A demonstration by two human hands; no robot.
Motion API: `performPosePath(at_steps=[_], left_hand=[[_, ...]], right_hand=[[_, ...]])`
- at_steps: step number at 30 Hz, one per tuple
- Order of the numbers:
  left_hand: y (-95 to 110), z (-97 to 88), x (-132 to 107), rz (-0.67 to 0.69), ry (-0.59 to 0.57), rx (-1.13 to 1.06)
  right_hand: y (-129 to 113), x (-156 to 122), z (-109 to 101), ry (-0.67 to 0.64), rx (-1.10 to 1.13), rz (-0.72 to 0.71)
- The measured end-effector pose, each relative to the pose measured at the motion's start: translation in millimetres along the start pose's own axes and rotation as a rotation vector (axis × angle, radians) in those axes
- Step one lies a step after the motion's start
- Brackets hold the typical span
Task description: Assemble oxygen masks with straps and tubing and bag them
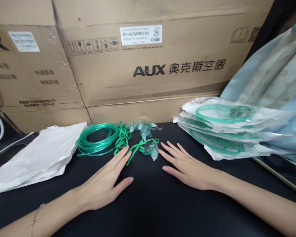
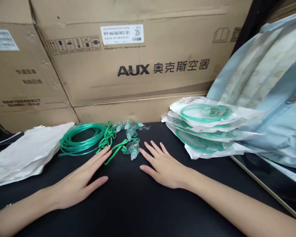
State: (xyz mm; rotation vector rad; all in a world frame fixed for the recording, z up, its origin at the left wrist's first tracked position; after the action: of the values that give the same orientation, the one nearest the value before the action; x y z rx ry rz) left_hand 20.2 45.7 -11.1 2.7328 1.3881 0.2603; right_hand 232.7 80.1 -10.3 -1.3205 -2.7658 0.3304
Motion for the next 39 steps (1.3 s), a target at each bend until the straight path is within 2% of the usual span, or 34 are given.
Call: performPosePath(at_steps=[4, 18, 24, 34, 36, 39], left_hand=[[1.6, 4.6, 5.0, 0.009, -0.103, 0.017], [9.1, 0.4, 6.7, 0.099, -0.103, 0.018], [8.4, 0.7, 7.4, 0.076, -0.135, -0.004], [8.7, 1.5, 8.6, 0.064, -0.181, 0.047], [12.5, 0.4, 7.8, 0.079, -0.156, 0.098], [17.3, -14.2, 7.4, 0.098, 0.010, 0.195]], right_hand=[[-1.9, 1.0, 3.5, -0.053, -0.042, 0.013], [-3.9, 2.7, 3.7, -0.070, -0.078, 0.029], [-4.7, 2.1, 3.7, -0.118, -0.115, 0.045], [-3.6, 4.0, 4.9, -0.074, -0.113, 0.030], [-3.9, 4.1, 4.9, -0.052, -0.115, 0.026], [-3.8, 4.8, 5.5, -0.051, -0.124, 0.023]])
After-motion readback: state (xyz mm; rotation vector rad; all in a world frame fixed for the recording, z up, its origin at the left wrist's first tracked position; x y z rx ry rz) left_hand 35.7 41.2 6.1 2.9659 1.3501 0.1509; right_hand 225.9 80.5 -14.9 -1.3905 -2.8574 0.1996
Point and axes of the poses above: each hand's wrist, its own x-axis towards the middle knuckle, its own z-axis out of the palm, y = z × x, the point moved 6 cm from there along x, towards the middle knuckle, and after that the axes turned 4 degrees about -y, right-handed, at the moved point
